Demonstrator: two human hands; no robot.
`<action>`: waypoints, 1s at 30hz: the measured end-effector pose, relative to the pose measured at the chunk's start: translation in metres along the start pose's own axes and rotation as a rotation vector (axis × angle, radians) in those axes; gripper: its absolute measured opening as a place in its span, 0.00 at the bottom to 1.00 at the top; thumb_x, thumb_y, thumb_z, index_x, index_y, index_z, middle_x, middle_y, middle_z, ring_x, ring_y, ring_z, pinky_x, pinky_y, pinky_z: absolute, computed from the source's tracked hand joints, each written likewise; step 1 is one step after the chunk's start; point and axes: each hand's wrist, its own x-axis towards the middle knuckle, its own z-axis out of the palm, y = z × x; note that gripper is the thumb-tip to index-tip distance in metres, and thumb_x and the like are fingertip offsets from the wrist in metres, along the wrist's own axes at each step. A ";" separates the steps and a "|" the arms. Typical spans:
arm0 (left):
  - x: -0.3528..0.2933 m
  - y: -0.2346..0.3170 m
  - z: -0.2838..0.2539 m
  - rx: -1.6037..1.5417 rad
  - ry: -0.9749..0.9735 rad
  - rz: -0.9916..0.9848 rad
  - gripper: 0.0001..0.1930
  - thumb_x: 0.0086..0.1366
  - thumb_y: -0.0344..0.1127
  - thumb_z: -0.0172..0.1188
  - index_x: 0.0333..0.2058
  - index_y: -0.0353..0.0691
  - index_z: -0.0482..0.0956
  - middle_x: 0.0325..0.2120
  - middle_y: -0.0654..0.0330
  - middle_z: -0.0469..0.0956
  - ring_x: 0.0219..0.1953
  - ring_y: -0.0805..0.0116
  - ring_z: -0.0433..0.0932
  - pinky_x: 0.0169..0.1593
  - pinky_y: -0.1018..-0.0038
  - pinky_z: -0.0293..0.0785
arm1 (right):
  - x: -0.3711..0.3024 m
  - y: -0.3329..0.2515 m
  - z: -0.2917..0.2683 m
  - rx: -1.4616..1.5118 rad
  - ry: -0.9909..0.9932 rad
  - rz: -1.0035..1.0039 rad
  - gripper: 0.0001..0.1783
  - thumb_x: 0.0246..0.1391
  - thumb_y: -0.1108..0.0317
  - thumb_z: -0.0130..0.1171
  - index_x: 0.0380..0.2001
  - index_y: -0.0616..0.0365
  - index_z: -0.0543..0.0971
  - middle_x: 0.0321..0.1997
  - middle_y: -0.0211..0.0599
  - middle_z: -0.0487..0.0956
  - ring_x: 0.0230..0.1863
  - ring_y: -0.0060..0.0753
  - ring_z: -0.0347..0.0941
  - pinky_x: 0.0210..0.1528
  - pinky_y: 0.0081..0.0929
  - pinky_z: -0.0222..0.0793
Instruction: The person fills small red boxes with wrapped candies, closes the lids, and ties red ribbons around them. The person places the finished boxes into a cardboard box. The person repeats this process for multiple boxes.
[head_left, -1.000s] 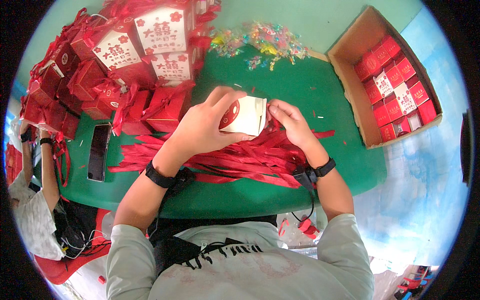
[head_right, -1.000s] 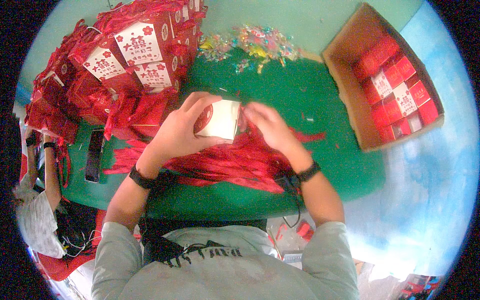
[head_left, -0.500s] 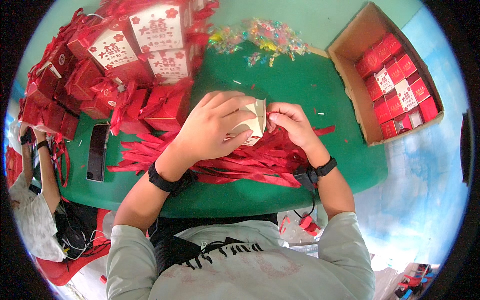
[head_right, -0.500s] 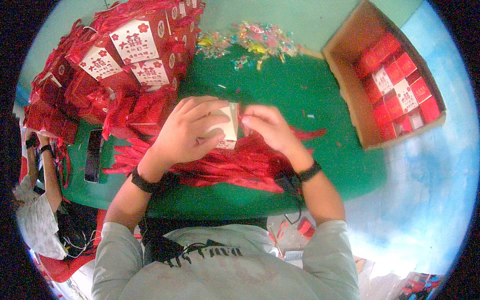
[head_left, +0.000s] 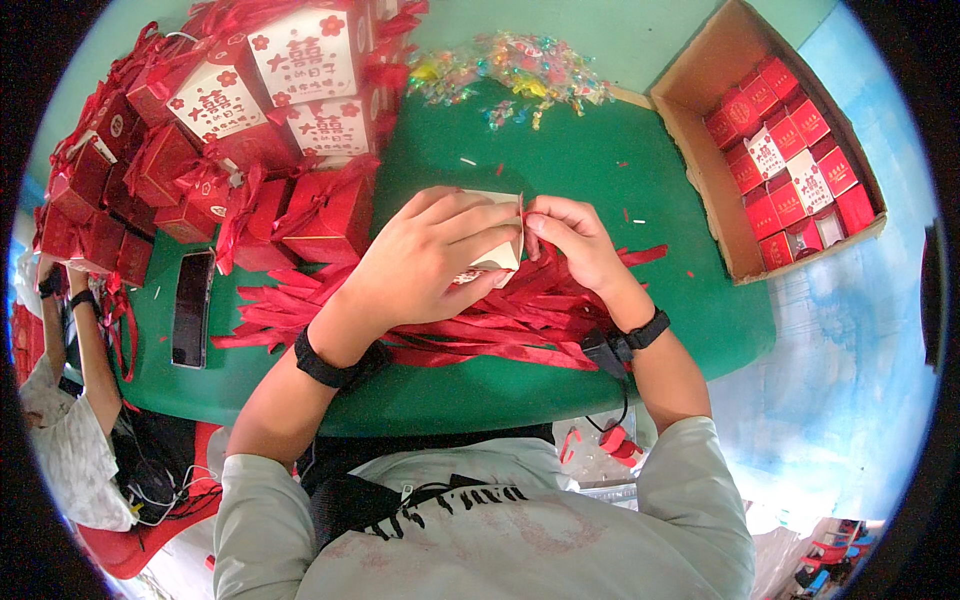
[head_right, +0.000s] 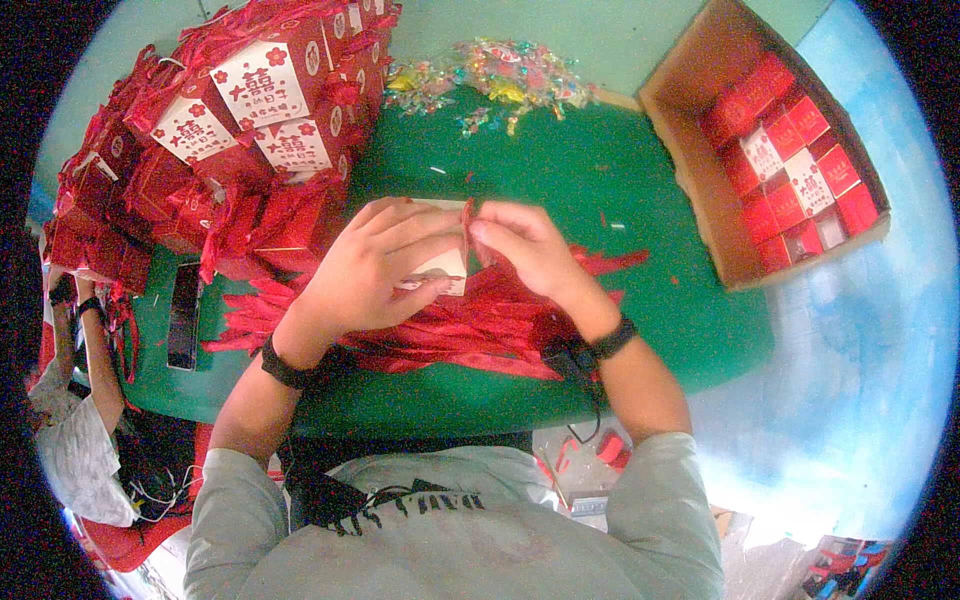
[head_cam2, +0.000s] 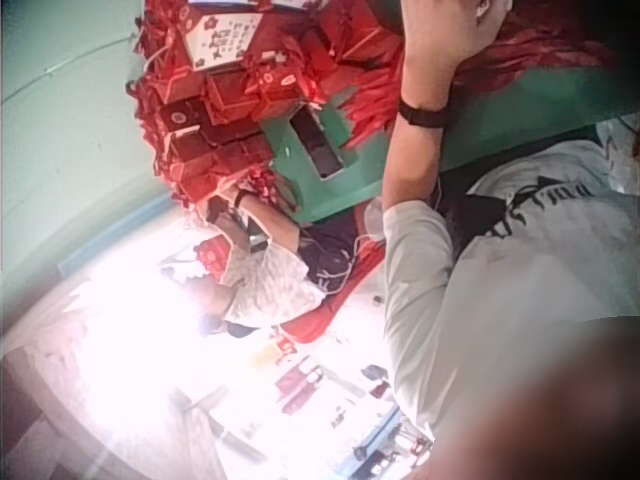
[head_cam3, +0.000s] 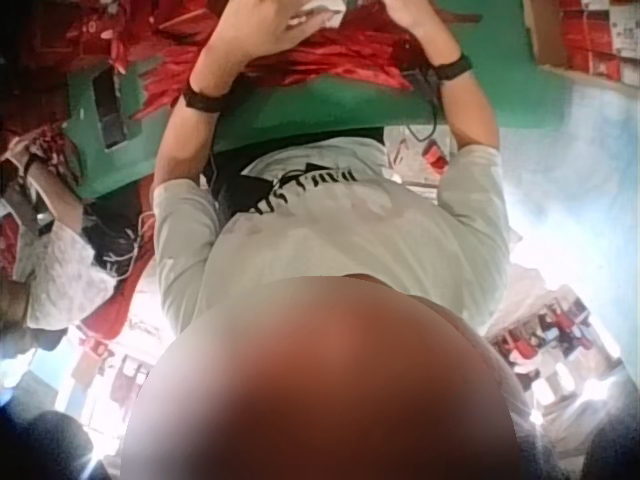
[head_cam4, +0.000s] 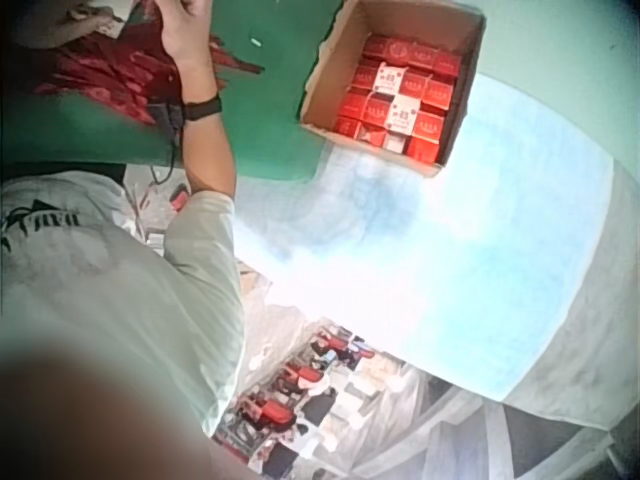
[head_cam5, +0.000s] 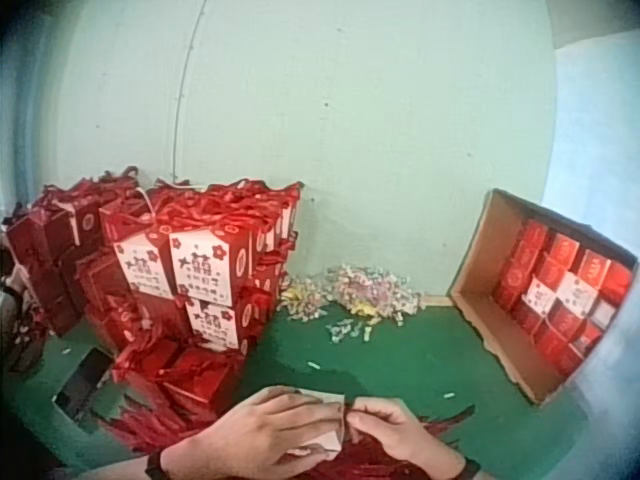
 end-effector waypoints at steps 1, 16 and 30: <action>-0.001 -0.001 0.001 0.000 0.004 0.004 0.22 0.59 0.38 0.72 0.53 0.46 0.83 0.61 0.60 0.79 0.60 0.57 0.78 0.62 0.58 0.73 | 0.001 -0.001 0.001 -0.002 0.003 -0.001 0.13 0.73 0.61 0.59 0.38 0.60 0.83 0.31 0.23 0.79 0.34 0.18 0.73 0.38 0.23 0.70; -0.002 0.000 -0.001 0.062 -0.007 0.018 0.28 0.61 0.39 0.70 0.61 0.42 0.79 0.62 0.60 0.78 0.57 0.57 0.78 0.62 0.58 0.73 | 0.001 0.001 -0.002 -0.021 -0.002 0.035 0.15 0.72 0.62 0.57 0.33 0.60 0.80 0.32 0.30 0.81 0.36 0.20 0.76 0.39 0.24 0.70; -0.004 -0.002 0.000 0.021 0.028 0.011 0.35 0.61 0.35 0.69 0.68 0.41 0.72 0.67 0.57 0.74 0.56 0.54 0.79 0.62 0.57 0.74 | 0.005 -0.006 0.010 -0.246 0.143 -0.297 0.21 0.69 0.56 0.53 0.52 0.63 0.79 0.54 0.38 0.75 0.59 0.33 0.71 0.66 0.30 0.62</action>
